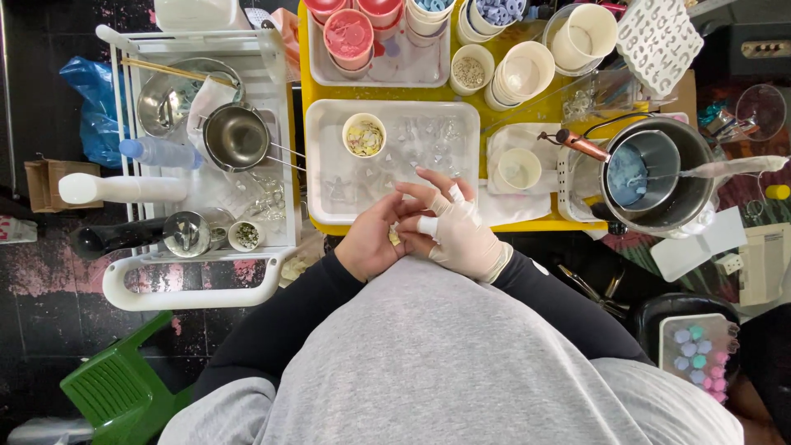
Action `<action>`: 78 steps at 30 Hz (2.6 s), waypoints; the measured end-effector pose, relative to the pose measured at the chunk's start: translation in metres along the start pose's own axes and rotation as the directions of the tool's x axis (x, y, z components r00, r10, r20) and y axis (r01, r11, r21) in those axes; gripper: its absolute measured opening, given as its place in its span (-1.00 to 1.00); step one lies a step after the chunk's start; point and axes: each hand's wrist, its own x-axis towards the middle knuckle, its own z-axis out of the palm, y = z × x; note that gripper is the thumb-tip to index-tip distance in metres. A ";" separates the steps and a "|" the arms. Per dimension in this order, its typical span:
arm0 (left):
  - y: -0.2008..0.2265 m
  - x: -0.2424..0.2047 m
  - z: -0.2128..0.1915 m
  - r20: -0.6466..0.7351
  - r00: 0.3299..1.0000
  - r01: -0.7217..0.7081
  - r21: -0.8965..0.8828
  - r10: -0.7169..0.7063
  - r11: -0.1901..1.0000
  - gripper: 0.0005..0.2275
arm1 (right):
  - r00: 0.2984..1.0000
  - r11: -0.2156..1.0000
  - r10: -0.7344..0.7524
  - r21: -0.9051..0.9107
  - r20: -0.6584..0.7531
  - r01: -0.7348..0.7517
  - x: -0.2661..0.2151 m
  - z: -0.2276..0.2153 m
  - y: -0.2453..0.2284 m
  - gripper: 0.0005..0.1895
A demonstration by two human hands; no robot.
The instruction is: Assembling small decorative wax shapes into clear plastic molds.
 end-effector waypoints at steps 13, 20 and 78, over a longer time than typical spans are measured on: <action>-0.002 0.007 -0.073 0.232 0.953 -0.108 -0.336 0.194 0.935 -0.67 | 0.937 0.938 0.343 0.066 -0.059 -0.339 -0.023 0.011 0.047 -0.74; 0.025 -0.025 -0.026 0.206 0.946 -0.190 -0.274 0.251 0.943 -0.54 | 0.974 0.959 0.208 -0.217 0.093 -0.184 -0.033 0.052 0.070 -0.55; 0.026 -0.036 -0.012 -0.109 0.974 -0.140 0.405 0.200 0.904 -0.67 | 0.922 0.902 0.388 0.216 -0.019 -0.375 0.008 0.014 0.036 -0.85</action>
